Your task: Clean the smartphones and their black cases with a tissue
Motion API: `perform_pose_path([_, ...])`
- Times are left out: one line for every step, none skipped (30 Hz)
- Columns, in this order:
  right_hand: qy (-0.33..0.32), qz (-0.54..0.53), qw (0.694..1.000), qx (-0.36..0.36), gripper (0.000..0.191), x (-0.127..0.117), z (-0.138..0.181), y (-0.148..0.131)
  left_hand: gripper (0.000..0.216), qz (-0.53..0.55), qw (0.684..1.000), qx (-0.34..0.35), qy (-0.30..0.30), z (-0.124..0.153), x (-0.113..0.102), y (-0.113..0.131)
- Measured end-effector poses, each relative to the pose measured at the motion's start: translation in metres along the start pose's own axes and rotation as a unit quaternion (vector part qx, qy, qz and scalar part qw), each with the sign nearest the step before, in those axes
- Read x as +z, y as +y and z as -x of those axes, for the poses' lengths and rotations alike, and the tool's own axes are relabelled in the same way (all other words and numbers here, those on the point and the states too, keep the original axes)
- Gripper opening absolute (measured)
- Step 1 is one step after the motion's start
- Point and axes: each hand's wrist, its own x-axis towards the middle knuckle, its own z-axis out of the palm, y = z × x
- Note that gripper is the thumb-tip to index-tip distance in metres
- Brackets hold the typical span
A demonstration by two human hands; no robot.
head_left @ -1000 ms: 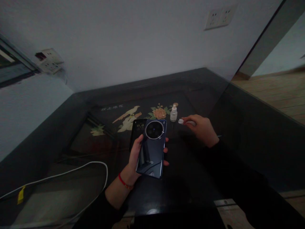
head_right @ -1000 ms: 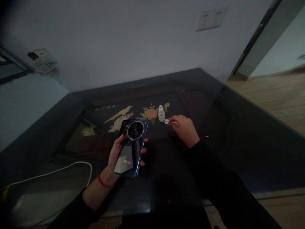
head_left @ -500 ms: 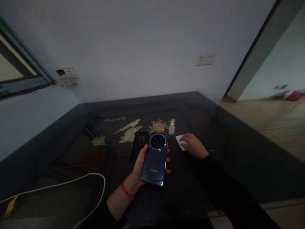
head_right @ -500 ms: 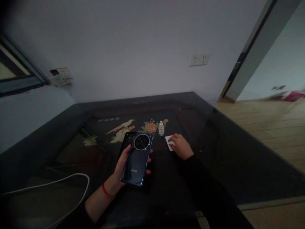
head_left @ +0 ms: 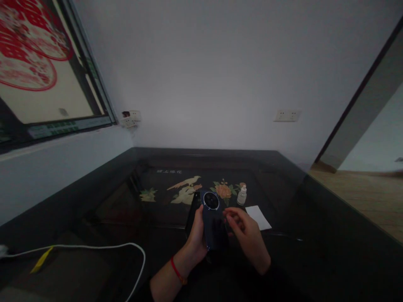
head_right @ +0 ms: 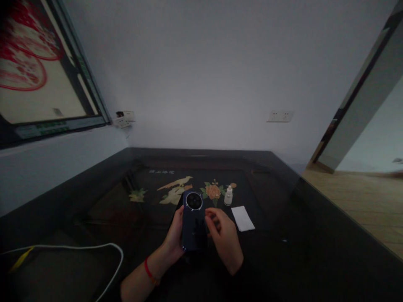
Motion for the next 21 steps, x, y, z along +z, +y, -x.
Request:
perform_pose_path([-0.005,0.003,1.000,-0.002,0.028,0.004,0.000,-0.003,0.048,0.004,1.000,-0.001,0.009,0.000,-0.001,0.001])
perform_pose_path([-0.010,0.010,1.000,-0.005,0.030,0.008,0.001,-0.006,0.049,0.009,1.000,-0.001,0.017,0.000,-0.001,0.002])
perform_pose_path([-0.014,0.019,1.000,-0.007,0.035,0.011,0.001,-0.008,0.048,0.014,1.000,-0.004,0.021,0.000,-0.001,0.002])
perform_pose_path([-0.018,0.028,0.999,-0.009,0.041,0.015,0.001,-0.011,0.047,0.017,1.000,-0.007,0.020,0.001,0.000,0.003])
perform_pose_path([-0.022,0.034,0.999,-0.007,0.047,0.018,0.002,-0.013,0.044,0.020,1.000,-0.003,0.014,0.002,0.001,0.003])
perform_pose_path([-0.023,0.033,0.999,0.000,0.051,0.022,0.002,-0.015,0.040,0.020,1.000,0.008,0.008,0.003,0.002,0.002])
perform_pose_path([-0.023,0.025,0.999,0.014,0.055,0.025,0.002,-0.016,0.039,0.020,0.999,0.025,0.000,0.004,0.003,0.002])
perform_pose_path([-0.024,0.009,0.999,0.032,0.059,0.027,0.001,-0.016,0.043,0.019,0.999,0.047,-0.006,0.005,0.004,0.002])
perform_pose_path([-0.021,-0.012,0.998,0.052,0.063,0.029,0.000,-0.015,0.050,0.017,0.997,0.071,-0.007,0.006,0.004,0.002])
perform_pose_path([-0.013,-0.035,0.997,0.070,0.065,0.030,-0.001,-0.013,0.055,0.012,0.995,0.094,-0.008,0.005,0.004,0.001])
perform_pose_path([-0.002,-0.060,0.995,0.082,0.066,0.029,-0.003,-0.009,0.057,0.002,0.994,0.109,-0.011,0.004,0.003,0.001])
perform_pose_path([0.009,-0.087,0.992,0.092,0.066,0.028,-0.005,-0.005,0.058,-0.019,0.993,0.117,-0.016,0.002,0.002,0.002])
perform_pose_path([0.020,-0.118,0.988,0.101,0.066,0.025,-0.008,-0.001,0.058,-0.054,0.990,0.127,-0.023,-0.001,0.000,0.003])
perform_pose_path([0.023,-0.154,0.981,0.117,0.067,0.021,-0.011,0.004,0.060,-0.114,0.983,0.141,-0.030,-0.005,-0.003,0.004])
perform_pose_path([0.020,-0.199,0.970,0.141,0.070,0.017,-0.014,0.009,0.061,-0.184,0.970,0.157,-0.035,-0.009,-0.007,0.007])
perform_pose_path([0.009,-0.248,0.954,0.170,0.075,0.012,-0.017,0.013,0.062,-0.279,0.940,0.196,-0.032,-0.014,-0.012,0.011])
perform_pose_path([-0.001,-0.290,0.936,0.198,0.079,0.008,-0.019,0.016,0.060,-0.391,0.889,0.239,-0.010,-0.020,-0.018,0.016])
perform_pose_path([-0.005,-0.323,0.921,0.220,0.081,0.003,-0.021,0.018,0.057,-0.430,0.867,0.253,0.010,-0.025,-0.025,0.022])
perform_pose_path([-0.007,-0.345,0.909,0.234,0.083,-0.001,-0.022,0.020,0.052,-0.454,0.851,0.264,0.027,-0.030,-0.032,0.029])
perform_pose_path([-0.007,-0.360,0.901,0.242,0.083,-0.004,-0.023,0.022,0.045,-0.480,0.830,0.280,0.051,-0.034,-0.039,0.036])
perform_pose_path([-0.005,-0.371,0.895,0.245,0.082,-0.007,-0.022,0.023,0.038,-0.503,0.806,0.299,0.083,-0.038,-0.047,0.042])
